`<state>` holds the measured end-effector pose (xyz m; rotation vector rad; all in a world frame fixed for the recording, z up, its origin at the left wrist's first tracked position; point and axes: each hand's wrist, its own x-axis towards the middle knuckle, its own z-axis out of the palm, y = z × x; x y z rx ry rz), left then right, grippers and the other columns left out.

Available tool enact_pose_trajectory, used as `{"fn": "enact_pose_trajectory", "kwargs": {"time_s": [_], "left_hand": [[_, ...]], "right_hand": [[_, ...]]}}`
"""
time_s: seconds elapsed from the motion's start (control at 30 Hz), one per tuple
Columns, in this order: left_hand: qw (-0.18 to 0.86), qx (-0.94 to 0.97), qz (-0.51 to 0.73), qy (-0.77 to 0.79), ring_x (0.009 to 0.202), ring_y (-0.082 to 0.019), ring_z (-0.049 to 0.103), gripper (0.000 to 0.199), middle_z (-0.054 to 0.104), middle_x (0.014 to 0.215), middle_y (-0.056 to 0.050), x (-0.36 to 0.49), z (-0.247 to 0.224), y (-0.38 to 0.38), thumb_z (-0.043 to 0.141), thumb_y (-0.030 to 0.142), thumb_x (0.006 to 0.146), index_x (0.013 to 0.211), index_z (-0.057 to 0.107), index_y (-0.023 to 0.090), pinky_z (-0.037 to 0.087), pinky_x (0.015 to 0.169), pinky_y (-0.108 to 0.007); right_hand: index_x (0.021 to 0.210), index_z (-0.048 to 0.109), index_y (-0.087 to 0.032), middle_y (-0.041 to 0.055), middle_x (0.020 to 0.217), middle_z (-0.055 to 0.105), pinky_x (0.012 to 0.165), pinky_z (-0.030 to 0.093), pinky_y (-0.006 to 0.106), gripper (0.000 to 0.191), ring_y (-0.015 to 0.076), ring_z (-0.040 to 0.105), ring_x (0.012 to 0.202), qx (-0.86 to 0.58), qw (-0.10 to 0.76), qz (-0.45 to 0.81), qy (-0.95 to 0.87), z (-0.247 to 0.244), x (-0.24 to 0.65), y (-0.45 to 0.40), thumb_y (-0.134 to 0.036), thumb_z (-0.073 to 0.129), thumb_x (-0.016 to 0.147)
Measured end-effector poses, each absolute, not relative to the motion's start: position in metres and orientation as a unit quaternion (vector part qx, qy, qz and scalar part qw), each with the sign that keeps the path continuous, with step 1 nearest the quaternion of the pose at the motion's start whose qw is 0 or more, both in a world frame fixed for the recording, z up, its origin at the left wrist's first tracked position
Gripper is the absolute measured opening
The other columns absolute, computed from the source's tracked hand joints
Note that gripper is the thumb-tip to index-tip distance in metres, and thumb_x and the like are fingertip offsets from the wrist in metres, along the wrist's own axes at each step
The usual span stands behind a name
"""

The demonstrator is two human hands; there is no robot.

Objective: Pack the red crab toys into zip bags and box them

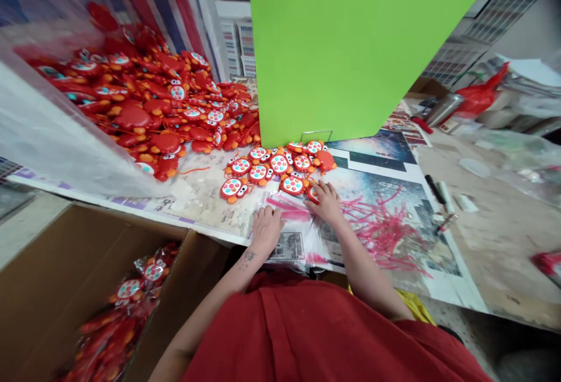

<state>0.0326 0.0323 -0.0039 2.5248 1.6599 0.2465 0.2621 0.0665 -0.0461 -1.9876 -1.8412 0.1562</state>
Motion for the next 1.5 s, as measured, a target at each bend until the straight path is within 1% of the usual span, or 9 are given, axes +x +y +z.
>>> {"fn": "enact_pose_trajectory", "kwargs": {"time_s": [0.23, 0.43, 0.63, 0.77, 0.9, 1.07, 1.27, 1.4, 1.5], "left_hand": [[0.052, 0.853, 0.15, 0.498, 0.095, -0.027, 0.051, 0.011, 0.059, 0.099, -0.012, 0.035, -0.025, 0.03, 0.049, 0.022, 0.092, 0.092, 0.058, 0.015, 0.042, 0.085, -0.042], [0.164, 0.829, 0.266, 0.464, 0.092, -0.022, 0.054, 0.01, 0.061, 0.092, -0.007, 0.03, -0.04, 0.033, 0.048, 0.017, 0.093, 0.097, 0.057, 0.017, 0.045, 0.084, -0.037], [0.258, 0.782, 0.311, 0.474, 0.09, -0.022, 0.057, 0.066, 0.063, 0.089, -0.004, 0.027, -0.035, 0.035, 0.059, 0.019, 0.086, 0.145, 0.028, 0.016, 0.045, 0.089, -0.04], [0.257, 0.787, 0.302, 0.473, 0.09, -0.023, 0.057, 0.072, 0.063, 0.091, -0.006, 0.027, -0.034, 0.035, 0.059, 0.026, 0.087, 0.148, 0.022, 0.016, 0.045, 0.089, -0.04], [0.22, 0.808, 0.275, 0.473, 0.097, -0.025, 0.056, 0.049, 0.064, 0.101, -0.01, 0.026, -0.037, 0.036, 0.053, 0.031, 0.091, 0.135, 0.043, 0.014, 0.045, 0.089, -0.042], [0.185, 0.84, 0.249, 0.446, 0.1, -0.025, 0.054, 0.021, 0.064, 0.102, -0.01, 0.026, -0.035, 0.035, 0.049, 0.028, 0.094, 0.104, 0.061, 0.015, 0.045, 0.089, -0.041], [0.169, 0.848, 0.273, 0.422, 0.099, -0.021, 0.054, 0.02, 0.065, 0.1, -0.006, 0.024, -0.029, 0.029, 0.047, 0.025, 0.095, 0.104, 0.065, 0.022, 0.043, 0.091, -0.038], [0.146, 0.827, 0.298, 0.454, 0.092, -0.021, 0.054, 0.014, 0.065, 0.088, -0.005, 0.022, -0.029, 0.028, 0.054, 0.028, 0.092, 0.088, 0.066, 0.021, 0.041, 0.09, -0.038], [0.131, 0.806, 0.33, 0.474, 0.095, -0.021, 0.053, 0.016, 0.064, 0.093, -0.006, 0.022, -0.028, 0.028, 0.055, 0.031, 0.092, 0.087, 0.064, 0.019, 0.041, 0.091, -0.038]], "right_hand": [[0.138, 0.047, -0.016, 0.0174, 0.137, 0.048, 0.105, 0.038, 0.048, 0.069, 0.0321, 0.045, 0.126, -0.674, 0.297, 0.089, -0.67, -0.041, 0.279, 0.066, -0.016, 0.055, 0.069], [0.108, 0.063, -0.02, 0.0075, 0.107, 0.065, 0.096, 0.045, 0.044, 0.038, 0.0253, 0.059, 0.1, -0.616, 0.52, 0.237, -0.542, -0.029, 0.281, 0.057, -0.026, 0.059, 0.072], [0.111, 0.059, -0.025, 0.0025, 0.105, 0.067, 0.085, 0.052, 0.037, 0.053, 0.0209, 0.063, 0.093, -0.45, 0.631, 0.467, -0.427, -0.007, 0.256, 0.047, -0.03, 0.08, 0.063], [0.118, 0.054, -0.032, -0.0009, 0.108, 0.065, 0.078, 0.054, 0.032, 0.066, 0.0179, 0.064, 0.089, -0.386, 0.622, 0.557, -0.393, 0.007, 0.238, 0.039, -0.027, 0.084, 0.059], [0.104, 0.057, -0.028, -0.0014, 0.096, 0.065, 0.071, 0.052, 0.028, 0.05, 0.0157, 0.062, 0.081, -0.385, 0.567, 0.583, -0.436, 0.011, 0.228, 0.037, -0.034, 0.083, 0.061], [0.092, 0.051, -0.024, -0.0013, 0.085, 0.062, 0.071, 0.053, 0.03, 0.045, 0.0163, 0.061, 0.075, -0.467, 0.579, 0.504, -0.439, -0.001, 0.218, 0.049, -0.045, 0.079, 0.063], [0.101, 0.052, -0.022, 0.0031, 0.096, 0.066, 0.082, 0.052, 0.036, 0.044, 0.0196, 0.063, 0.088, -0.512, 0.508, 0.43, -0.544, -0.023, 0.212, 0.058, -0.047, 0.073, 0.071], [0.112, 0.059, -0.02, 0.0053, 0.108, 0.067, 0.09, 0.049, 0.036, 0.039, 0.0198, 0.062, 0.098, -0.523, 0.441, 0.39, -0.616, -0.024, 0.211, 0.056, -0.045, 0.063, 0.081], [0.104, 0.067, -0.021, 0.0046, 0.101, 0.069, 0.089, 0.048, 0.035, 0.032, 0.0196, 0.063, 0.095, -0.513, 0.38, 0.372, -0.674, -0.018, 0.205, 0.056, -0.045, 0.051, 0.09]]}}
